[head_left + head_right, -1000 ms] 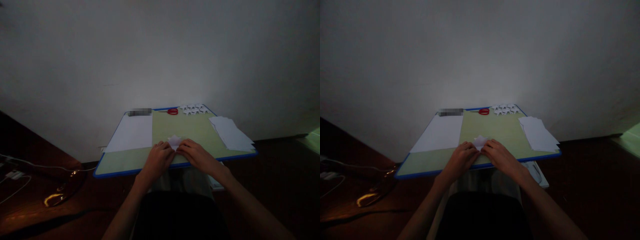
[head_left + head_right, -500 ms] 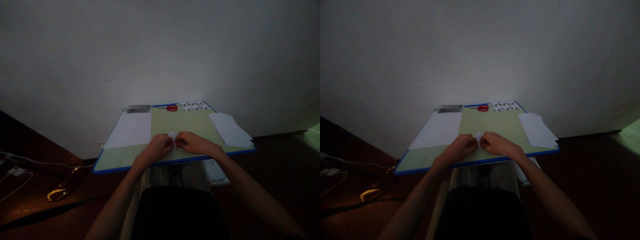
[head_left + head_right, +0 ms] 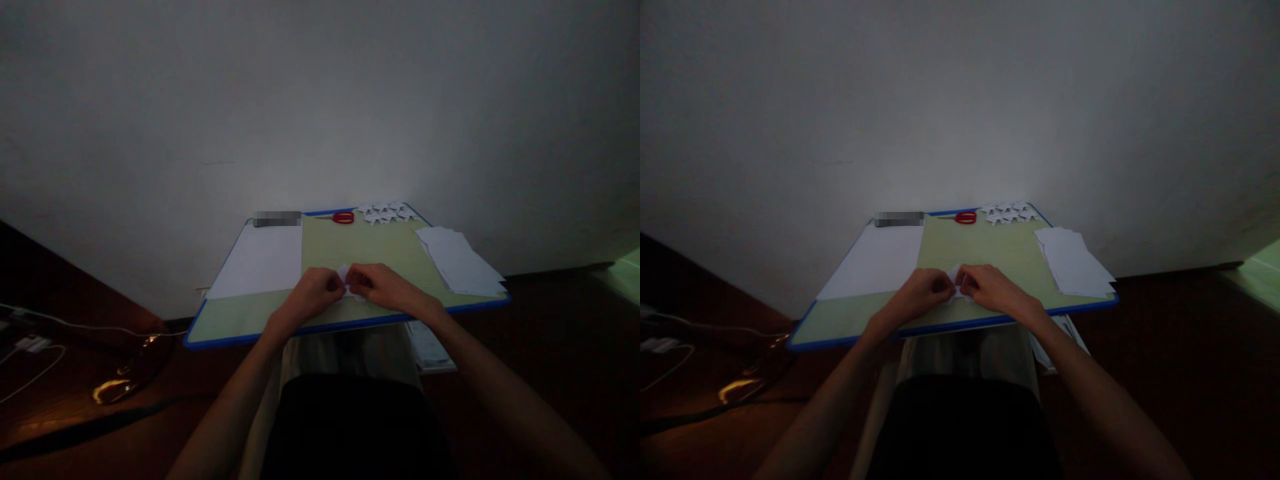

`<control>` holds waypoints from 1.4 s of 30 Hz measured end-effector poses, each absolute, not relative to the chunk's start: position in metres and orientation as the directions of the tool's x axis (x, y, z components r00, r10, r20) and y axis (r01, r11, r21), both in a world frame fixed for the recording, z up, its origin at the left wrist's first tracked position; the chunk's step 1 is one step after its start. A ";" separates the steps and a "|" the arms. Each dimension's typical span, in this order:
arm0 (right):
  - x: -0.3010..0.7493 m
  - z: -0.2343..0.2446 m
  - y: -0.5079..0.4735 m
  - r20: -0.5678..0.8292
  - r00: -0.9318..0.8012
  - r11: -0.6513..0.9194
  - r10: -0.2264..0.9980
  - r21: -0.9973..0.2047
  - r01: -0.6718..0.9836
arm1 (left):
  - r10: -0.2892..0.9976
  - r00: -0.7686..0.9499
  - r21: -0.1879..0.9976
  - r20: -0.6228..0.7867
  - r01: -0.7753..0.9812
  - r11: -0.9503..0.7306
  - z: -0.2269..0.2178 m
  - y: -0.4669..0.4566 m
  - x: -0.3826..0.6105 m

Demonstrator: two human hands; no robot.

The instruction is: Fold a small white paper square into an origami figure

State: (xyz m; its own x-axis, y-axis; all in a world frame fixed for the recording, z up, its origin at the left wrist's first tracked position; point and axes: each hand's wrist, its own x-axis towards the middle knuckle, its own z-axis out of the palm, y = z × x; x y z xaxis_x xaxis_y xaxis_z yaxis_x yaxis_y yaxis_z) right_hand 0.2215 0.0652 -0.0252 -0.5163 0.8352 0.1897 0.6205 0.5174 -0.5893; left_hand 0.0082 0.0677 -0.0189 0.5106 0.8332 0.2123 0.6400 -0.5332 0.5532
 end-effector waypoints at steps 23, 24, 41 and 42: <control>0.230 -0.050 0.042 0.440 -0.585 0.732 0.681 -0.436 0.524 | 0.750 0.562 0.018 0.350 0.796 -0.605 -0.036 0.012 0.008; 0.231 -0.048 0.040 0.429 -0.601 0.738 0.675 -0.400 0.543 | 0.747 0.566 -0.020 0.348 0.801 -0.598 -0.036 0.008 0.008; 0.219 -0.036 0.012 0.397 -0.664 0.679 0.633 0.127 0.723 | 0.728 0.555 -0.153 0.401 0.825 -0.545 -0.048 -0.007 0.014; 0.216 -0.032 0.014 0.381 -0.684 0.690 0.622 0.148 0.709 | 0.727 0.554 -0.157 0.404 0.826 -0.542 -0.049 -0.007 0.014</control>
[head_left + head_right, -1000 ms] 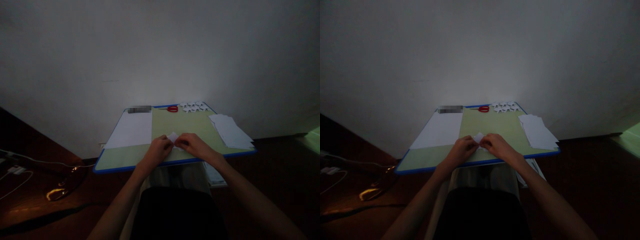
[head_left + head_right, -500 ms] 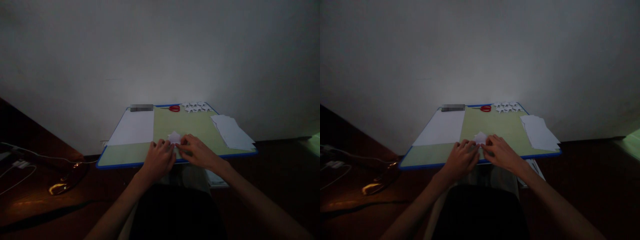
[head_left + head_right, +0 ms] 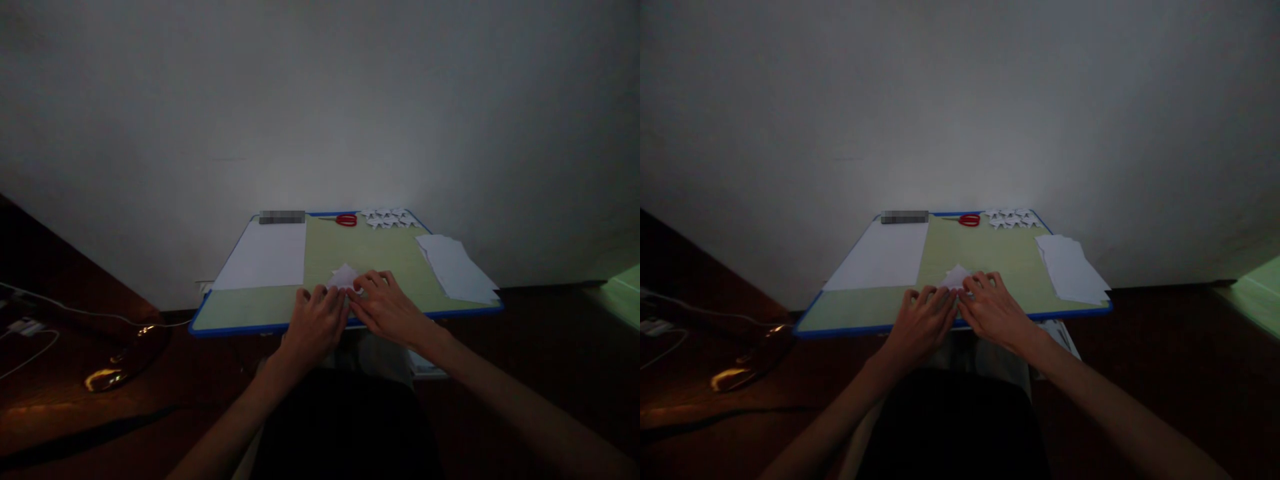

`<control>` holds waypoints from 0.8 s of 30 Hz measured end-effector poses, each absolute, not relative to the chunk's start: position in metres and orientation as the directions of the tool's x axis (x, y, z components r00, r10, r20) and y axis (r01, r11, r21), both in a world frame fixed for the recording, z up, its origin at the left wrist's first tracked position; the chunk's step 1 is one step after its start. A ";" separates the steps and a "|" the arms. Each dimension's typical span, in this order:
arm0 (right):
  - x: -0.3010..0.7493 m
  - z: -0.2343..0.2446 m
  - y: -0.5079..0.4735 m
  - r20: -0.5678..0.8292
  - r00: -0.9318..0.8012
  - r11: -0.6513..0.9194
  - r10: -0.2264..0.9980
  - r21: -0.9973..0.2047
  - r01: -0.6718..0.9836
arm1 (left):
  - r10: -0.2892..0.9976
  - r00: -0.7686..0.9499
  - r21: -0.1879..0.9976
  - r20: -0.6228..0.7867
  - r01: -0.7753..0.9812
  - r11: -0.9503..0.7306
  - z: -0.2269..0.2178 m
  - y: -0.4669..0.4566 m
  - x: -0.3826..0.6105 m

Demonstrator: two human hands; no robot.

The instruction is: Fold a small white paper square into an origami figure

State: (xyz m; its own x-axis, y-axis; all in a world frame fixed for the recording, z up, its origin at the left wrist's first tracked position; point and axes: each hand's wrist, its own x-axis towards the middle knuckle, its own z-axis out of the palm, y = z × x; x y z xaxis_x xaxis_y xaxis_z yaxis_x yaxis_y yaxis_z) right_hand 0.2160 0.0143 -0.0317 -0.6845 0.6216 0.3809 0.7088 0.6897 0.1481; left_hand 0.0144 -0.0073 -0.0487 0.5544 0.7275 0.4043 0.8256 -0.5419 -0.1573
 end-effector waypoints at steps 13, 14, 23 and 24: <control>0.245 -0.048 0.027 0.372 -0.594 0.686 0.714 -0.198 0.700 | 0.748 0.509 -0.037 0.425 0.836 -0.548 -0.056 -0.002 0.007; 0.245 -0.048 0.029 0.382 -0.611 0.704 0.694 -0.181 0.686 | 0.750 0.507 -0.028 0.425 0.836 -0.548 -0.057 -0.002 0.006; 0.238 -0.051 0.062 0.531 -0.475 0.662 0.702 -0.240 0.710 | 0.758 0.475 0.053 0.446 0.832 -0.552 -0.057 -0.004 0.005; 0.239 -0.052 0.063 0.528 -0.483 0.669 0.698 -0.243 0.702 | 0.761 0.470 0.075 0.447 0.829 -0.555 -0.057 -0.004 0.004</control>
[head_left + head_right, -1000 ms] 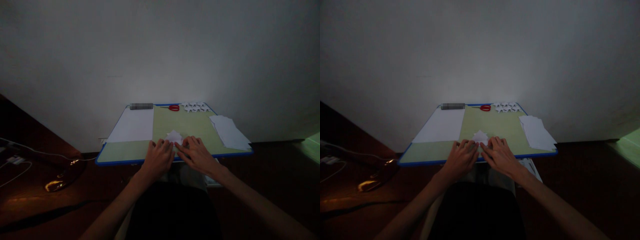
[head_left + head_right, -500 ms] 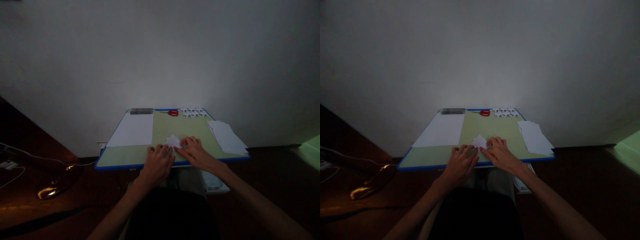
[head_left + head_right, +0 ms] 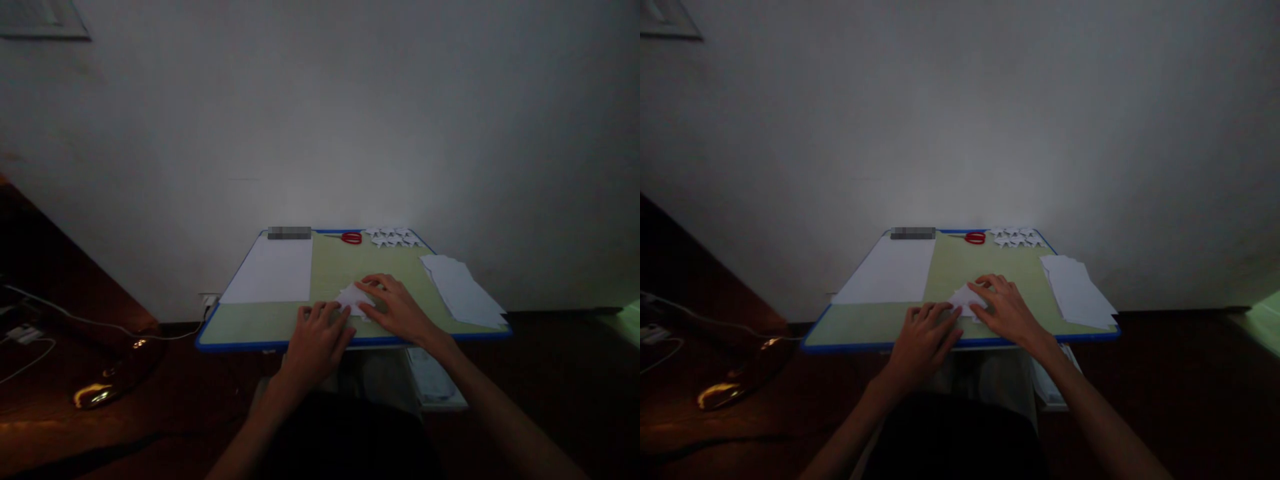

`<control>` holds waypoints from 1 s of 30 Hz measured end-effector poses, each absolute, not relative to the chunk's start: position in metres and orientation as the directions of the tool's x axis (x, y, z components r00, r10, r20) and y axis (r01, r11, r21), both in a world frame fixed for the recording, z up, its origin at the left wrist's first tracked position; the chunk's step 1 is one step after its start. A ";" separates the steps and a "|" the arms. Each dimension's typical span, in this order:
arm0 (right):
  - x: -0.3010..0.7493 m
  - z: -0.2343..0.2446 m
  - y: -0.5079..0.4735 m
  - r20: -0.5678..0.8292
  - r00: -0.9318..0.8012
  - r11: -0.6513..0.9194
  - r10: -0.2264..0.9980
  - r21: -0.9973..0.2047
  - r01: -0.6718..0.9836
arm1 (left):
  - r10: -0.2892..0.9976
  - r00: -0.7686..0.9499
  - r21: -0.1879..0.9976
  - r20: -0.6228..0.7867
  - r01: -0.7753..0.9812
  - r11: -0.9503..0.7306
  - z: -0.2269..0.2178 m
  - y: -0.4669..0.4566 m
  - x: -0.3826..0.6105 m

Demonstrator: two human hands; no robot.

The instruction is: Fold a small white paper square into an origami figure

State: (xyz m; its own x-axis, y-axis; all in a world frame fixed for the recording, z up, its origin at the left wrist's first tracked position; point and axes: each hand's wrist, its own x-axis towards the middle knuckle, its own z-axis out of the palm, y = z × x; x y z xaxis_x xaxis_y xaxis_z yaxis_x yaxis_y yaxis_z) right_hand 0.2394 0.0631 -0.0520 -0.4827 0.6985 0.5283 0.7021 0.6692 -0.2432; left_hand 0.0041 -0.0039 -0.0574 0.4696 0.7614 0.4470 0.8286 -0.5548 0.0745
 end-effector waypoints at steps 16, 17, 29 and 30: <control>0.242 -0.046 0.034 0.586 -0.535 0.739 0.609 -0.173 0.652 | 0.694 0.220 0.441 0.686 0.632 -0.637 -0.061 0.002 -0.011; 0.243 -0.047 0.036 0.593 -0.526 0.736 0.610 -0.178 0.653 | 0.696 0.221 0.433 0.683 0.645 -0.630 -0.060 0.002 -0.012; 0.235 -0.050 0.030 0.610 -0.544 0.751 0.577 -0.133 0.647 | 0.727 0.295 0.364 0.620 0.712 -0.600 -0.058 0.015 -0.005; 0.234 -0.050 0.030 0.602 -0.554 0.751 0.575 -0.121 0.649 | 0.724 0.297 0.361 0.622 0.712 -0.602 -0.058 0.015 -0.005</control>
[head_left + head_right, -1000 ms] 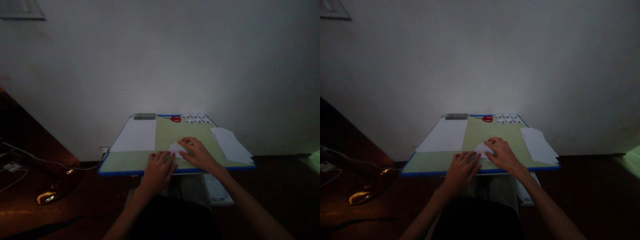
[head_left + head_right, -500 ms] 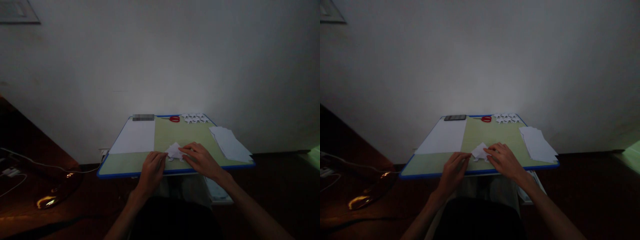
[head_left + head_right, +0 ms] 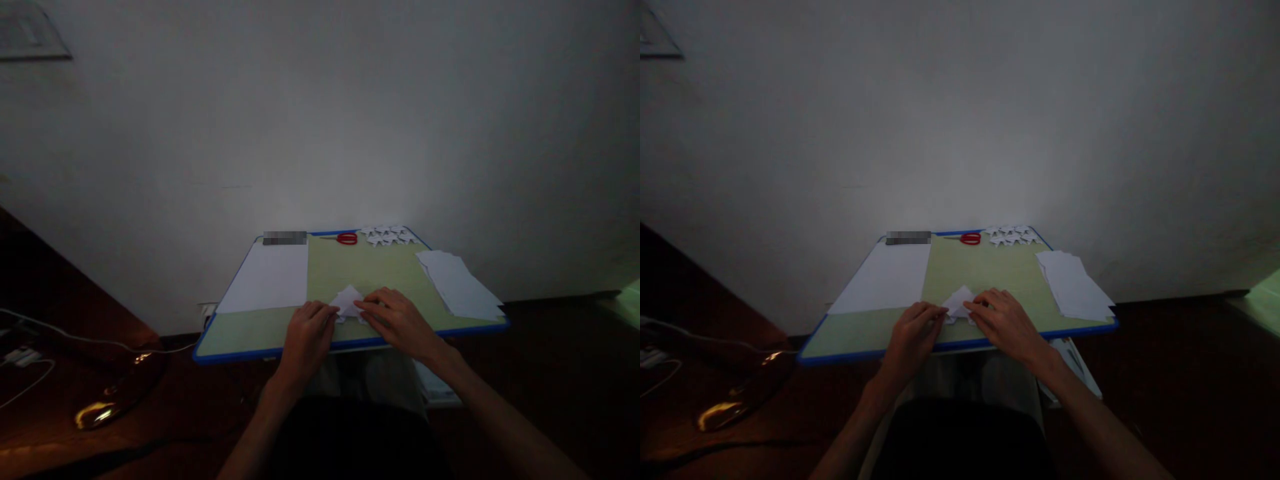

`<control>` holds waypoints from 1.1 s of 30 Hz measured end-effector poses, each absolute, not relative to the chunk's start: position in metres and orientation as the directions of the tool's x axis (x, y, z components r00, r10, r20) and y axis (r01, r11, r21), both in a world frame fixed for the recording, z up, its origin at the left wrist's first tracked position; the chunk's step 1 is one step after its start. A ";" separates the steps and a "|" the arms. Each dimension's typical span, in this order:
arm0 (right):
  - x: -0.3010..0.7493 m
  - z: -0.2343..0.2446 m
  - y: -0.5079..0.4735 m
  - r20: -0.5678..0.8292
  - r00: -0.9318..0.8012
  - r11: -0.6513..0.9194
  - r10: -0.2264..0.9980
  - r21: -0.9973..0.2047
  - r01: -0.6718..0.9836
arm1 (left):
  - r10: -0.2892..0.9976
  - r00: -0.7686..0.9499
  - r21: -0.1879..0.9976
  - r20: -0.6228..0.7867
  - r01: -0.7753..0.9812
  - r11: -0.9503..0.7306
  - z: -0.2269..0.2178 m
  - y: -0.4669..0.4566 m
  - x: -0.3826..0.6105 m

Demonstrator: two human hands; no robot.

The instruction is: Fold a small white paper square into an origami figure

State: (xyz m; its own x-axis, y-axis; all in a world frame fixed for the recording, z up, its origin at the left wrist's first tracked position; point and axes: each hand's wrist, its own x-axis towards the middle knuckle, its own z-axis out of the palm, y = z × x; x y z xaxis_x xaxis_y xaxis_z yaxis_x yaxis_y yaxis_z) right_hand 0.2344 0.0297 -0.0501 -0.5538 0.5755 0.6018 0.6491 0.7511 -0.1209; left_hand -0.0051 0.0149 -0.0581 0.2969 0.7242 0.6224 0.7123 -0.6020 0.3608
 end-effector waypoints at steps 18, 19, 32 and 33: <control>0.235 -0.020 0.017 0.311 -0.702 0.763 0.641 -0.152 0.629 | 0.761 0.480 0.026 0.437 0.839 -0.544 -0.046 -0.002 0.005; 0.236 -0.020 0.018 0.304 -0.711 0.769 0.634 -0.157 0.619 | 0.758 0.494 0.024 0.426 0.831 -0.556 -0.046 -0.002 0.006; 0.242 -0.032 0.020 0.307 -0.675 0.741 0.671 -0.300 0.601 | 0.782 0.436 0.048 0.445 0.860 -0.507 -0.049 -0.016 0.023; 0.242 -0.033 0.022 0.313 -0.675 0.744 0.668 -0.303 0.595 | 0.782 0.439 0.046 0.443 0.860 -0.509 -0.048 -0.015 0.024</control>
